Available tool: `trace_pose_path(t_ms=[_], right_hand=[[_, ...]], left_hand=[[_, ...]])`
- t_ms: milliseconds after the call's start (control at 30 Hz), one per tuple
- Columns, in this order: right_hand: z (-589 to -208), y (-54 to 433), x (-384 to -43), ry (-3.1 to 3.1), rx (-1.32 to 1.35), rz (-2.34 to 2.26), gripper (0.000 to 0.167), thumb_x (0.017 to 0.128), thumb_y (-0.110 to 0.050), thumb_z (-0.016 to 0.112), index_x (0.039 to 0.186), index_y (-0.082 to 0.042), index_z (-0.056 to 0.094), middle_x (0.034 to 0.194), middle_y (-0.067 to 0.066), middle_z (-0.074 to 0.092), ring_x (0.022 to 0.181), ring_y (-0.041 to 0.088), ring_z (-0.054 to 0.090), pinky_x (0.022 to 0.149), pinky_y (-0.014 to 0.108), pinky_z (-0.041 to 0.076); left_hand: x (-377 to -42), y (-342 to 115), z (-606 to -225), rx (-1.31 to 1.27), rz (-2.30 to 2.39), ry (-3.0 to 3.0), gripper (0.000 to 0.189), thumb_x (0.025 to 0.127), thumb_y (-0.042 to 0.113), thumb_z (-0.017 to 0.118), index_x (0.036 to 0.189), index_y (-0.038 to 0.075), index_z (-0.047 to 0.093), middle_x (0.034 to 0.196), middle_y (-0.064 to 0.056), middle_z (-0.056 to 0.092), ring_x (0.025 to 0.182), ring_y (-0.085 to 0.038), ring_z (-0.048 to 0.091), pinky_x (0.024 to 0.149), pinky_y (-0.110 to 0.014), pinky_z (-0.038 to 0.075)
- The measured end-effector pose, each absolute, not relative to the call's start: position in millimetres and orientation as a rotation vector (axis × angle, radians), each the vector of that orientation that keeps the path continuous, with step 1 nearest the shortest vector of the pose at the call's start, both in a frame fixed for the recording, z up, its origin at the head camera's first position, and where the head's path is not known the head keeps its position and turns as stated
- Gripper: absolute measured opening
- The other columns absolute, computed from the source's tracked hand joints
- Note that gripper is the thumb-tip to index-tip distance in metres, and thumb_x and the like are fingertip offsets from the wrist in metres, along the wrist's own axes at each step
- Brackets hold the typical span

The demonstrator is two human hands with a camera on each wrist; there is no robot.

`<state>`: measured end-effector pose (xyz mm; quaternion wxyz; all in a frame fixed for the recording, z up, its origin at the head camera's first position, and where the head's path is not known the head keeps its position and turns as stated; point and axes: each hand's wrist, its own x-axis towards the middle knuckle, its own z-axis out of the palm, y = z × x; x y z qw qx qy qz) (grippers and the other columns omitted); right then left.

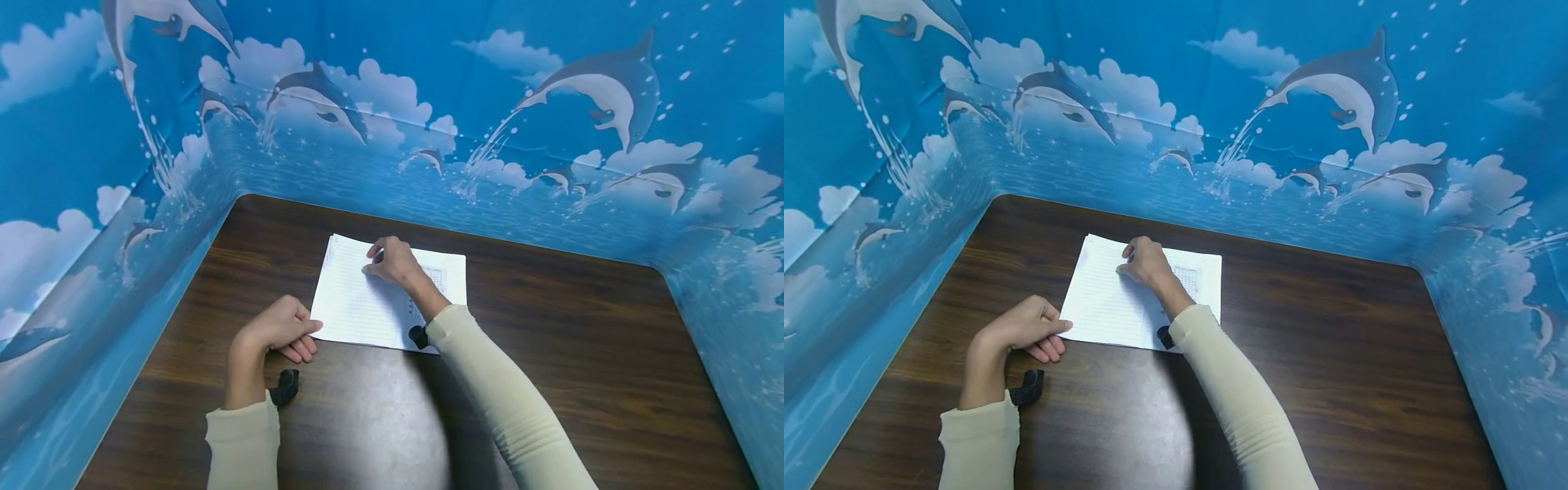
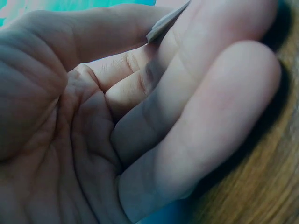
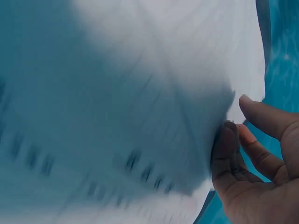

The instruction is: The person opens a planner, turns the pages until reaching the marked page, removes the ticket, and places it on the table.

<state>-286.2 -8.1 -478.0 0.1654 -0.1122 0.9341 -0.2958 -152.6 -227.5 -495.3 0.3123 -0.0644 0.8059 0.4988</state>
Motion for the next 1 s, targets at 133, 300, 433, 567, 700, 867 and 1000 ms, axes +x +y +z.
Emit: trace_pose_path(t_ms=[133,300,433,567,700,867,1000], right_hand=[[-477,8,-292,2.651,-0.327,-0.871,0.023,0.096,-0.018,0.083,0.115,-0.008,0.075,0.112,0.011,0.075,0.100,0.024,0.070,0.091,0.039,0.059],[-473,29,-299,2.667,-0.338,-0.880,0.023,0.096,-0.020,0.083,0.115,-0.008,0.076,0.110,0.009,0.073,0.096,0.022,0.064,0.084,0.035,0.056],[-468,48,-305,2.683,-0.334,-0.864,0.024,0.097,-0.019,0.082,0.117,-0.007,0.077,0.115,0.011,0.073,0.099,0.023,0.064,0.086,0.037,0.056],[-465,69,-309,2.695,-0.340,-0.786,0.028,0.098,-0.020,0.081,0.121,-0.006,0.075,0.120,0.013,0.072,0.105,0.026,0.064,0.096,0.043,0.055],[-467,83,-310,2.673,-0.339,-0.716,0.031,0.098,-0.021,0.082,0.124,-0.006,0.073,0.123,0.014,0.070,0.108,0.027,0.062,0.100,0.044,0.054],[-472,90,-310,2.634,-0.314,-0.725,0.030,0.095,-0.020,0.084,0.119,-0.006,0.072,0.122,0.013,0.067,0.107,0.027,0.058,0.098,0.041,0.051],[-475,91,-310,2.633,-0.322,-0.725,0.023,0.094,-0.018,0.085,0.110,-0.007,0.073,0.114,0.012,0.067,0.100,0.026,0.057,0.090,0.037,0.049]], left_hand=[[-153,-229,-495,-0.179,1.302,2.134,0.022,0.107,0.014,0.066,0.104,-0.007,0.067,0.078,-0.012,0.078,0.063,-0.018,0.077,0.058,-0.031,0.066],[-153,-229,-496,-0.177,1.294,2.145,0.022,0.108,0.015,0.066,0.105,-0.007,0.068,0.079,-0.012,0.078,0.064,-0.018,0.076,0.059,-0.031,0.066],[-153,-228,-496,-0.189,1.291,2.145,0.022,0.108,0.015,0.065,0.106,-0.007,0.068,0.080,-0.012,0.078,0.064,-0.018,0.076,0.059,-0.031,0.066],[-153,-228,-495,-0.193,1.294,2.142,0.021,0.107,0.014,0.065,0.106,-0.007,0.069,0.079,-0.013,0.078,0.063,-0.017,0.076,0.059,-0.031,0.066],[-153,-228,-496,-0.185,1.303,2.140,0.021,0.107,0.014,0.065,0.105,-0.007,0.068,0.079,-0.012,0.078,0.063,-0.017,0.076,0.059,-0.030,0.066],[-152,-228,-497,-0.174,1.315,2.137,0.022,0.108,0.015,0.064,0.104,-0.007,0.068,0.078,-0.012,0.078,0.062,-0.016,0.076,0.058,-0.031,0.066],[-151,-229,-498,-0.180,1.322,2.130,0.022,0.108,0.015,0.064,0.104,-0.006,0.067,0.078,-0.011,0.078,0.062,-0.016,0.076,0.058,-0.031,0.065]])
